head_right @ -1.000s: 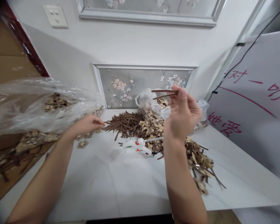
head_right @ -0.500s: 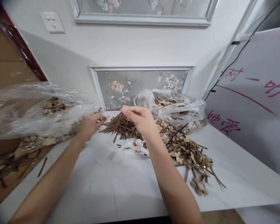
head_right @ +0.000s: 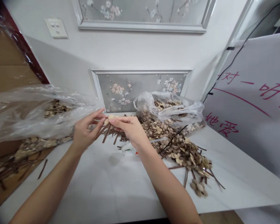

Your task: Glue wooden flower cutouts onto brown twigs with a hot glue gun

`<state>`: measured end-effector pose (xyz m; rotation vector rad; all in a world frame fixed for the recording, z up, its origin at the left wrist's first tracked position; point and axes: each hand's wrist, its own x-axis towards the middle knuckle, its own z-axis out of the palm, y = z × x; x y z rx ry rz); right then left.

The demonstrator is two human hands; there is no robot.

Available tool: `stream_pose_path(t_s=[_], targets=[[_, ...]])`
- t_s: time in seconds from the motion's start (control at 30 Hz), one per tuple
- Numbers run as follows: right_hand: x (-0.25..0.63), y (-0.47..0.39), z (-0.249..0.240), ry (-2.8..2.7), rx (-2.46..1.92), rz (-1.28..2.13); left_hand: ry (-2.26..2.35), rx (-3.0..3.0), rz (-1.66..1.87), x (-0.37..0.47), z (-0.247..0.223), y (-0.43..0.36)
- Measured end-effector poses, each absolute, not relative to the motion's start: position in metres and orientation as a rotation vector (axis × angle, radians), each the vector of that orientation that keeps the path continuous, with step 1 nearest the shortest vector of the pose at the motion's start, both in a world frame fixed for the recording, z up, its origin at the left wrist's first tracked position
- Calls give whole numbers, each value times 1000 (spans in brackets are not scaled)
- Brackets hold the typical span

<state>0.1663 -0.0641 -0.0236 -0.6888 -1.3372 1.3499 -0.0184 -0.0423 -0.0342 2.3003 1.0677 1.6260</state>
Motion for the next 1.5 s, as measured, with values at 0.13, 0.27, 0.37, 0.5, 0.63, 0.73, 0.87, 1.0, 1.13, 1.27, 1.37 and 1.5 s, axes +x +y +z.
stream_pose_path(t_s=[0.13,0.27,0.37,0.5,0.63,0.73,0.87,1.0,1.13,1.27,1.37,1.5], targets=[[163,-64,-23,-1351,-680,1272,1022,1863,1563,-16,-23,-52],[159,-66,-25,-1383,-668,1248,963,2003,1467,-18,-14,-60],[158,-67,-26,-1412,-646,1204,1008,2009,1381,-18,-11,-62],[157,-66,-28,-1451,-646,1155,995,1966,1270,-21,-11,-59],[153,-66,-30,-1457,-660,1149,884,1926,1230,-27,-15,-51],[148,-65,-32,-1355,-655,1078,877,1841,1309,-29,-18,-47],[146,-65,-34,-1293,-534,990,862,1632,1396,-29,-18,-47],[146,-64,-35,-1380,-536,990,843,1535,1357,-30,-13,-51],[146,-61,-38,-1472,-567,977,849,1551,1279,-33,-10,-53],[146,-60,-42,-1493,-591,959,891,1528,1254,-33,-10,-52],[146,-59,-42,-1480,-605,970,908,1538,1226,-34,-10,-52],[146,-63,-30,-1516,-605,973,991,1644,1222,-37,-8,-52]])
